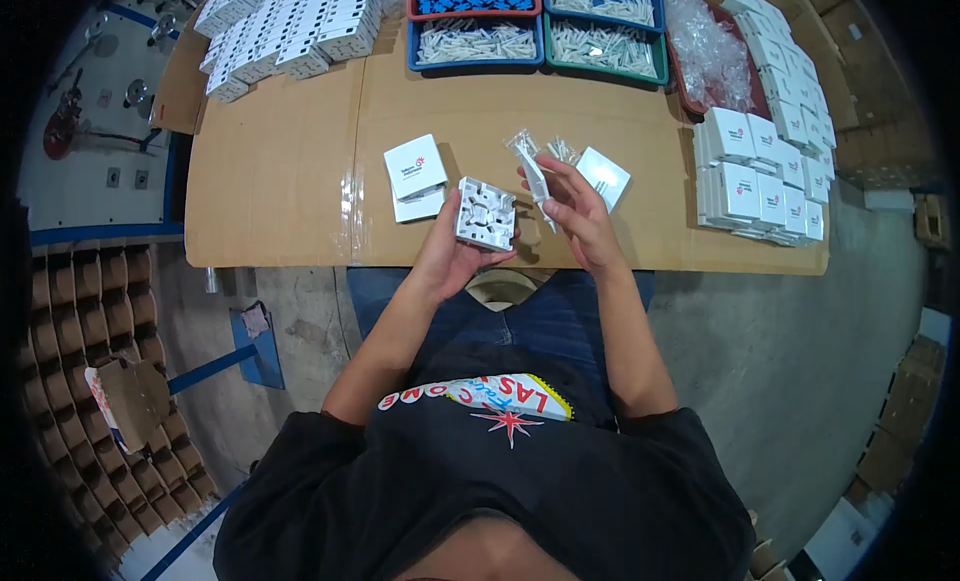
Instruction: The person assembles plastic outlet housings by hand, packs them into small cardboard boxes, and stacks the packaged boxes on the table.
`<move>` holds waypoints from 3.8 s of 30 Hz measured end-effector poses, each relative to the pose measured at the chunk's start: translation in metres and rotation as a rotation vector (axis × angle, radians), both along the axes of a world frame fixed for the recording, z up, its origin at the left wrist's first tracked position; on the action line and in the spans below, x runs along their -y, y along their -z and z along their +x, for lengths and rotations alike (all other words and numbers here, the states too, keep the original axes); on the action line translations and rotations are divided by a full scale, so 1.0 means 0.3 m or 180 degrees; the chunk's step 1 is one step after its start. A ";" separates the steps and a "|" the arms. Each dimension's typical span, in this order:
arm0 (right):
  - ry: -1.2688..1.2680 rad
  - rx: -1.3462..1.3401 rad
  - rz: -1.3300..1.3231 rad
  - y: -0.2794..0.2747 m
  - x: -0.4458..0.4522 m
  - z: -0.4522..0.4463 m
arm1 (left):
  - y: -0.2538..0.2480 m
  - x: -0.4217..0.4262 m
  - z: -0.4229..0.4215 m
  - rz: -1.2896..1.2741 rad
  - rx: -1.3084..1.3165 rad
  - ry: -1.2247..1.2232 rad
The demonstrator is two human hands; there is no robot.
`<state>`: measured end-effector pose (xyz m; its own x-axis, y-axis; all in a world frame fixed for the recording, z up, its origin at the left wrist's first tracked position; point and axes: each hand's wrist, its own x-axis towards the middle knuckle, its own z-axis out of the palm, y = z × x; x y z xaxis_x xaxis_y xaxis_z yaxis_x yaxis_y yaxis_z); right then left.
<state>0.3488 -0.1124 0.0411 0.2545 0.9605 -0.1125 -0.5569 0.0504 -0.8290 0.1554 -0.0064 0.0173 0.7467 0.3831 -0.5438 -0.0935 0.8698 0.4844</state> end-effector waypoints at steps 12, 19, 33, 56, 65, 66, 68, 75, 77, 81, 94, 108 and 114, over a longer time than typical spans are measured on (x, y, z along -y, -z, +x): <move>-0.0196 0.3269 0.0034 0.011 -0.020 -0.100 | -0.025 0.014 0.010 0.0071 -0.0177 -0.0002; -0.0282 0.3382 0.0050 0.019 -0.027 -0.113 | -0.003 0.016 0.006 0.0110 -0.0257 0.0039; 0.0384 0.4565 -0.0410 0.108 -0.036 -0.074 | -0.176 -0.162 -0.185 0.4161 -0.2594 0.0761; 0.0854 0.3114 -0.0451 -0.057 -0.189 -0.271 | -0.099 -0.073 -0.133 0.5501 -0.1361 -0.0058; 0.0434 0.3285 0.0119 -0.061 -0.102 -0.180 | -0.060 0.018 -0.065 0.1995 -0.0024 -0.0327; 0.0224 0.3328 0.0167 -0.069 -0.089 -0.182 | -0.060 0.024 -0.061 0.0816 -0.0100 -0.0239; 0.0126 0.3691 0.0360 -0.059 -0.076 -0.194 | -0.068 0.004 -0.072 0.0284 0.0005 0.0141; 0.0097 0.3923 0.0750 -0.008 -0.082 -0.198 | -0.121 0.053 -0.020 -0.0194 0.0148 -0.0081; 0.0116 0.3933 0.0804 0.006 -0.084 -0.199 | -0.112 0.060 -0.018 -0.0247 0.0204 -0.0226; 0.0200 0.4047 0.1019 0.030 -0.074 -0.209 | -0.080 0.080 -0.015 -0.0235 0.0192 -0.0458; 0.1824 0.3906 -0.0508 0.070 -0.029 0.053 | -0.083 0.075 -0.005 -0.0398 0.0944 -0.0280; 0.0943 0.2530 -0.1074 0.055 -0.032 -0.126 | -0.062 0.071 0.030 0.0865 0.0350 -0.0201; 0.0484 0.1594 -0.1276 0.067 -0.080 -0.160 | -0.025 0.066 0.008 0.1724 0.0112 -0.0219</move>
